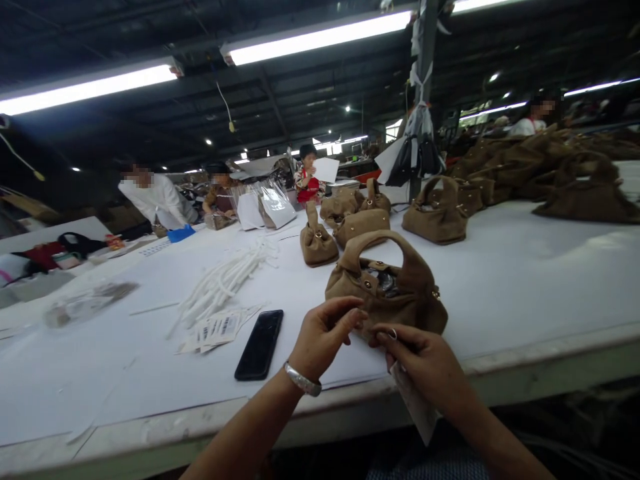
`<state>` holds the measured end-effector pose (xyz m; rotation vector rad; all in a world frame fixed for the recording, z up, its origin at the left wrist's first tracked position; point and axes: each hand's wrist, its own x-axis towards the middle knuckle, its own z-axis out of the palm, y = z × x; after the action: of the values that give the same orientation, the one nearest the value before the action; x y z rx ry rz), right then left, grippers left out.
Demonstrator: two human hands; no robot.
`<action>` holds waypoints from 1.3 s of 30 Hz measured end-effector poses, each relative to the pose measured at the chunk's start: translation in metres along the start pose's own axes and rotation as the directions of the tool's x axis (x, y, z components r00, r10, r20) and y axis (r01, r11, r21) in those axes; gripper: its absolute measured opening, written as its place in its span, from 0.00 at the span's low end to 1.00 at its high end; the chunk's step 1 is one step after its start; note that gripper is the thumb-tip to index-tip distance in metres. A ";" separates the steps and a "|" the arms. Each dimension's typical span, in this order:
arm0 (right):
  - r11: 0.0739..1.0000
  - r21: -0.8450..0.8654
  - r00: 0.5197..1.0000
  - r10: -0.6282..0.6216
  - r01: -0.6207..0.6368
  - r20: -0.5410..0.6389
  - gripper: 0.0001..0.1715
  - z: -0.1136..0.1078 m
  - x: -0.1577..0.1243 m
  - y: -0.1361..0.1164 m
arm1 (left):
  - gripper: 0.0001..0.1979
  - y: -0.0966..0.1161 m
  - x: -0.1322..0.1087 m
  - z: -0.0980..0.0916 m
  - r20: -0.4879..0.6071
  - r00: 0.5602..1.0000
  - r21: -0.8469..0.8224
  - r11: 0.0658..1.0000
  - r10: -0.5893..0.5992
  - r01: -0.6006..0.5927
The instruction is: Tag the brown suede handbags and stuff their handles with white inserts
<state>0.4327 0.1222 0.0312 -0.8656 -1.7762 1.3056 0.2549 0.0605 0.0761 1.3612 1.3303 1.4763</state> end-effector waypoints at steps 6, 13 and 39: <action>0.979 -0.157 0.990 -0.115 0.127 0.081 0.16 -0.006 0.008 -0.010 | 0.15 -0.001 -0.002 0.011 0.083 0.972 0.274 0.933 0.218 -0.232; 0.974 -0.200 0.978 -0.069 0.109 0.195 0.18 -0.007 0.008 -0.019 | 0.04 -0.002 0.001 0.006 0.029 0.977 0.270 0.940 0.209 -0.209; 0.982 -0.185 0.993 -0.058 0.037 -0.107 0.19 -0.032 0.016 0.000 | 0.19 -0.051 0.095 -0.044 -0.219 0.970 0.352 0.936 0.105 -0.022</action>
<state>0.4530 0.1508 0.0406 -0.9710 -1.8363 1.0547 0.1878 0.1530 0.0530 1.4927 1.7812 1.5330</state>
